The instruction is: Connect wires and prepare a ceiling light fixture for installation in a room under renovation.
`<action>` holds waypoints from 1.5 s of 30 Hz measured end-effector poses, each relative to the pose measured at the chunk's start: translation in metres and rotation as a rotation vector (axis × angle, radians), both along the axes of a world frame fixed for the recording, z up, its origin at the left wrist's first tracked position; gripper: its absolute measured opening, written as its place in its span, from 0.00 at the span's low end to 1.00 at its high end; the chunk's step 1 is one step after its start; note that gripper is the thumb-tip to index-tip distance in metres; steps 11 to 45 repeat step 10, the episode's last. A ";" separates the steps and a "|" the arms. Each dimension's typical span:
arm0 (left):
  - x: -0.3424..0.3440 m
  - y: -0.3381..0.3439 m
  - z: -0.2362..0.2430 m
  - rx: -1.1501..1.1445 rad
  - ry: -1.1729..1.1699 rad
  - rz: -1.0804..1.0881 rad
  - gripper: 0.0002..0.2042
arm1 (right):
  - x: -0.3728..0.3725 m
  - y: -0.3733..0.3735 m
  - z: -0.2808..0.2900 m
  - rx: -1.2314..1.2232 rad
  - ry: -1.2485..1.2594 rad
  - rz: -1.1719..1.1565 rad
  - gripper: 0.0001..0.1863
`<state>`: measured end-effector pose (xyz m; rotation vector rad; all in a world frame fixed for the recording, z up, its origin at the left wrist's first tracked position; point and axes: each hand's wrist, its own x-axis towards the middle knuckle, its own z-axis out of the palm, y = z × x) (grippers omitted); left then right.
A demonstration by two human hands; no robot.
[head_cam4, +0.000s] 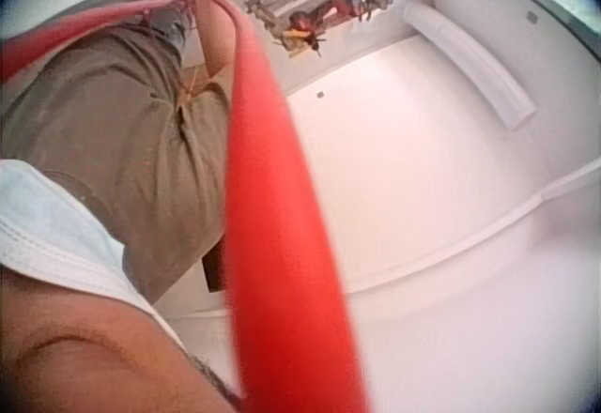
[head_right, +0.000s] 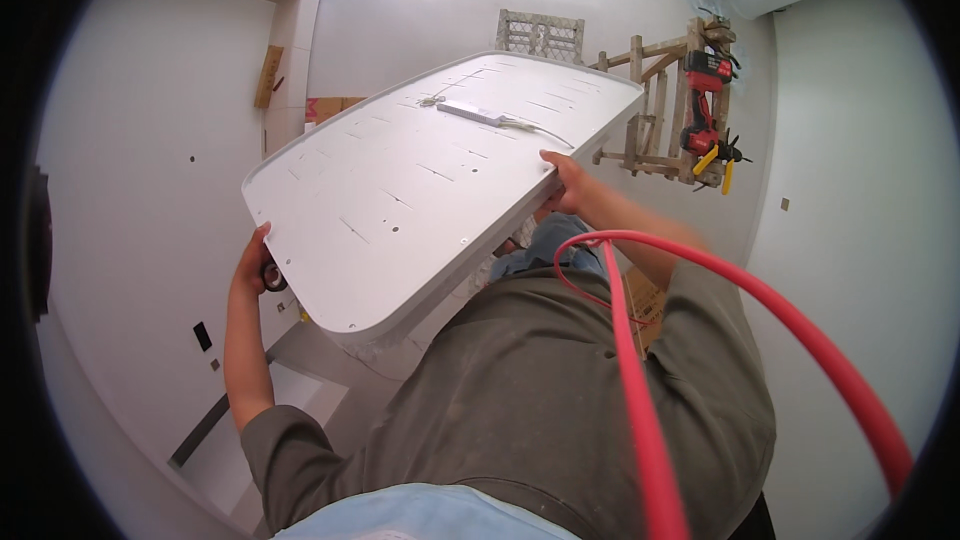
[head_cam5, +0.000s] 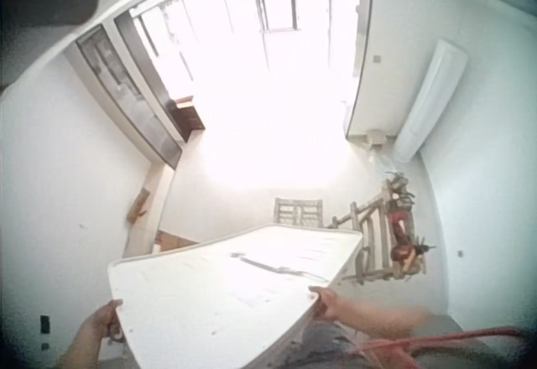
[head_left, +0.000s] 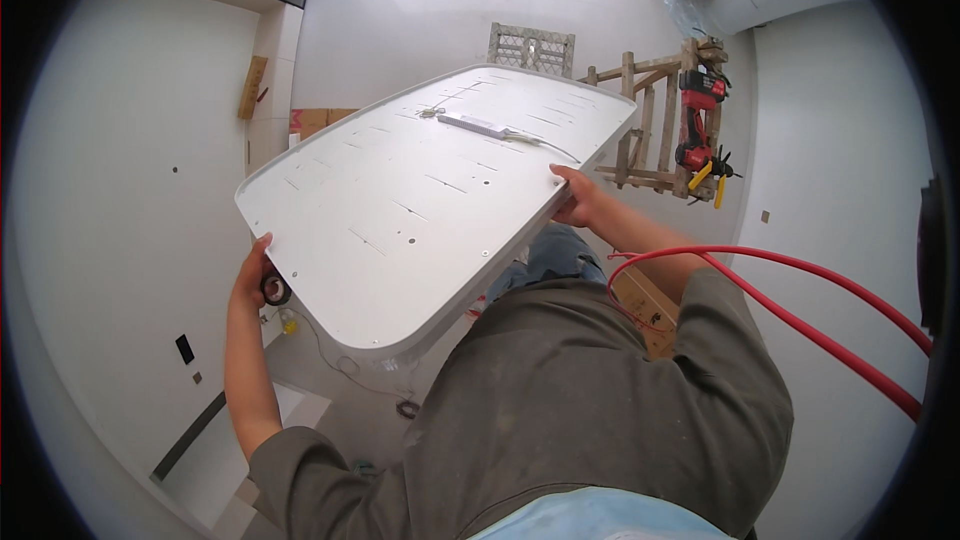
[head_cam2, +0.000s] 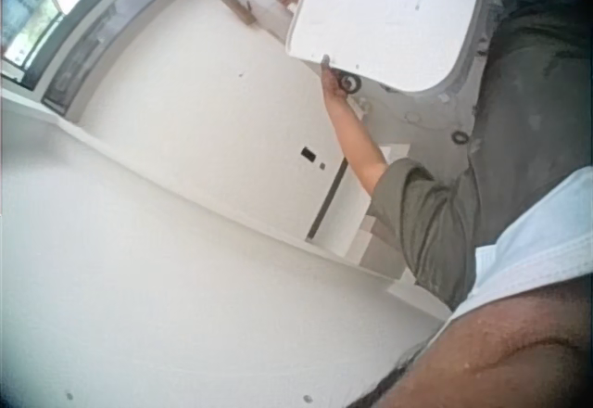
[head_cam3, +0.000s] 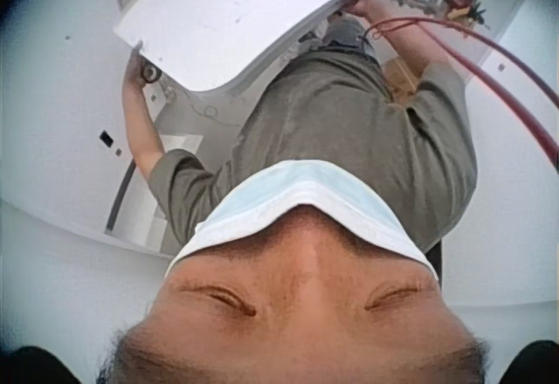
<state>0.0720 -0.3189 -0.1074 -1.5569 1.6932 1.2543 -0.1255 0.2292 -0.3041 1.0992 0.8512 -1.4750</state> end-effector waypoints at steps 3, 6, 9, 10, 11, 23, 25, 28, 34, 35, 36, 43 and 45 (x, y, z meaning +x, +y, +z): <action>0.023 0.003 -0.022 0.094 0.036 0.110 0.34 | -0.010 0.009 0.018 -0.088 -0.008 -0.157 0.36; 0.047 0.022 -0.047 0.160 0.049 0.225 0.35 | -0.028 0.018 0.013 -0.057 0.009 -0.155 0.38; 0.105 0.010 -0.080 0.296 0.077 0.306 0.33 | -0.047 0.013 -0.005 -0.122 0.174 -0.024 0.42; 0.134 0.013 -0.098 0.205 0.149 0.334 0.30 | -0.056 0.005 -0.003 -0.195 0.185 0.001 0.43; 0.134 0.013 -0.098 0.205 0.149 0.334 0.30 | -0.056 0.005 -0.003 -0.195 0.185 0.001 0.43; 0.134 0.013 -0.098 0.205 0.149 0.334 0.30 | -0.056 0.005 -0.003 -0.195 0.185 0.001 0.43; 0.134 0.013 -0.098 0.205 0.149 0.334 0.30 | -0.056 0.005 -0.003 -0.195 0.185 0.001 0.43; 0.134 0.013 -0.098 0.205 0.149 0.334 0.30 | -0.056 0.005 -0.003 -0.195 0.185 0.001 0.43; 0.134 0.013 -0.098 0.205 0.149 0.334 0.30 | -0.056 0.005 -0.003 -0.195 0.185 0.001 0.43; 0.134 0.013 -0.098 0.205 0.149 0.334 0.30 | -0.056 0.005 -0.003 -0.195 0.185 0.001 0.43; 0.134 0.013 -0.098 0.205 0.149 0.334 0.30 | -0.056 0.005 -0.003 -0.195 0.185 0.001 0.43; 0.134 0.013 -0.098 0.205 0.149 0.334 0.30 | -0.056 0.005 -0.003 -0.195 0.185 0.001 0.43; 0.134 0.013 -0.098 0.205 0.149 0.334 0.30 | -0.056 0.005 -0.003 -0.195 0.185 0.001 0.43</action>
